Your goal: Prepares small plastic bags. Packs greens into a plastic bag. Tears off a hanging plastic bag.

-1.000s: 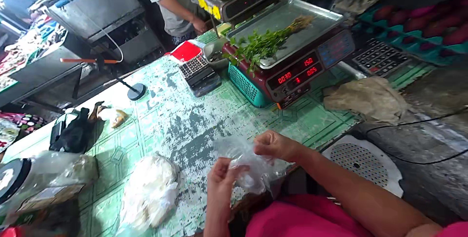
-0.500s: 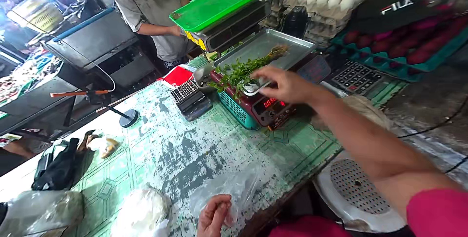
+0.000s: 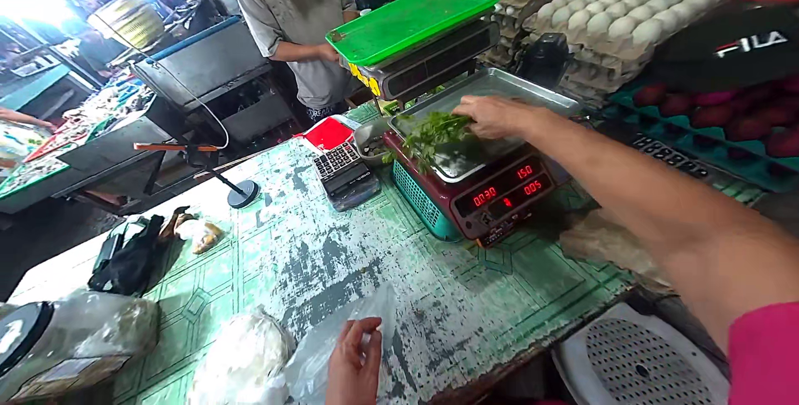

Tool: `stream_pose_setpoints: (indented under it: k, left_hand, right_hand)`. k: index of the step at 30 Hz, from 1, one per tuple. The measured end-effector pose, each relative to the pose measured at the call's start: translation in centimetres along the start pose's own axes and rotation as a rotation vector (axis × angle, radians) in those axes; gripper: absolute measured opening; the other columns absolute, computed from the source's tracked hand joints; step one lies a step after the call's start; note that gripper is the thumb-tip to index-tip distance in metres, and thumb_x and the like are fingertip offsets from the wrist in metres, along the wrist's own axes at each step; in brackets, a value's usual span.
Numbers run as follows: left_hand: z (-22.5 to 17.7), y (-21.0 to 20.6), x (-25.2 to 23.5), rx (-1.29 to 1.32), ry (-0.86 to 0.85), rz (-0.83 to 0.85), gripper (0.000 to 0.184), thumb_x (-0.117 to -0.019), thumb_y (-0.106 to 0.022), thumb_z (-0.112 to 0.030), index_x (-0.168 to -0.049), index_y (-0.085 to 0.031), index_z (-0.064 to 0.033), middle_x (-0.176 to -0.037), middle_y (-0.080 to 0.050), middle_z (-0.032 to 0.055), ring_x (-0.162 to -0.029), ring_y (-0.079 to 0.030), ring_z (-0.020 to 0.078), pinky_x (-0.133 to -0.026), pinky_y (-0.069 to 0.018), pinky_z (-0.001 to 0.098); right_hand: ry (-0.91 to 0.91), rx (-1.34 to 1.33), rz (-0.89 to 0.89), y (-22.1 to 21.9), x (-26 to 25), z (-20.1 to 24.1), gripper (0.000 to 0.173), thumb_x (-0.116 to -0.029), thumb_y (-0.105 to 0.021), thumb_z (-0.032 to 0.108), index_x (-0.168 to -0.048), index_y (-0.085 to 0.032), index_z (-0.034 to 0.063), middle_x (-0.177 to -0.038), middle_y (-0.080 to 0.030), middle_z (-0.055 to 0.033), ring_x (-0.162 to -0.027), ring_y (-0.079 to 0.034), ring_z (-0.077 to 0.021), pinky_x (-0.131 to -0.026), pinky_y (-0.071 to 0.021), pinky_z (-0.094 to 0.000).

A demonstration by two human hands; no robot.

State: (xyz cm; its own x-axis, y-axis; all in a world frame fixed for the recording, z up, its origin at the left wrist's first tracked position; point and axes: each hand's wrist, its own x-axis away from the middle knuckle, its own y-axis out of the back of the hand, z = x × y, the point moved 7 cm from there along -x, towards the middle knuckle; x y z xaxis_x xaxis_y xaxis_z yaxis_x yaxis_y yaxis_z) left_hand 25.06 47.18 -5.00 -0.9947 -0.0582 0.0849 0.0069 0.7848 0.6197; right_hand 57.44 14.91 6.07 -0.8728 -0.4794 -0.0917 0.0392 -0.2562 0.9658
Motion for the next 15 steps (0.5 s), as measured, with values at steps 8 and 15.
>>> stream_pose_setpoints:
  k: [8, 15]
  left_hand:
    - [-4.0, 7.6, -2.2, -0.174, -0.148, -0.241, 0.030, -0.1012, -0.050, -0.009, -0.123, -0.069, -0.0014, -0.111, -0.067, 0.0158, -0.069, -0.062, 0.0140, -0.061, -0.0529, 0.0304]
    - [-2.3, 8.0, -2.7, 0.129, -0.090, 0.053, 0.043, -0.0991, -0.041, 0.003, -0.138, -0.058, -0.0019, -0.132, -0.062, 0.0091, -0.066, -0.058, -0.0011, -0.060, -0.0515, 0.0179]
  right_hand:
    - [0.420, -0.163, -0.082, 6.6, 10.0, 15.3, 0.035, -0.0909, -0.059, 0.008, -0.125, -0.067, 0.0105, -0.099, -0.073, -0.0051, -0.087, -0.071, -0.0186, -0.074, -0.0582, -0.0448]
    - [0.160, -1.518, 0.327, -9.6, 14.7, 22.1, 0.022, -0.1020, -0.042, 0.020, -0.117, -0.057, 0.0161, -0.089, -0.070, 0.0133, -0.062, -0.057, 0.0061, -0.058, -0.0491, -0.0126]
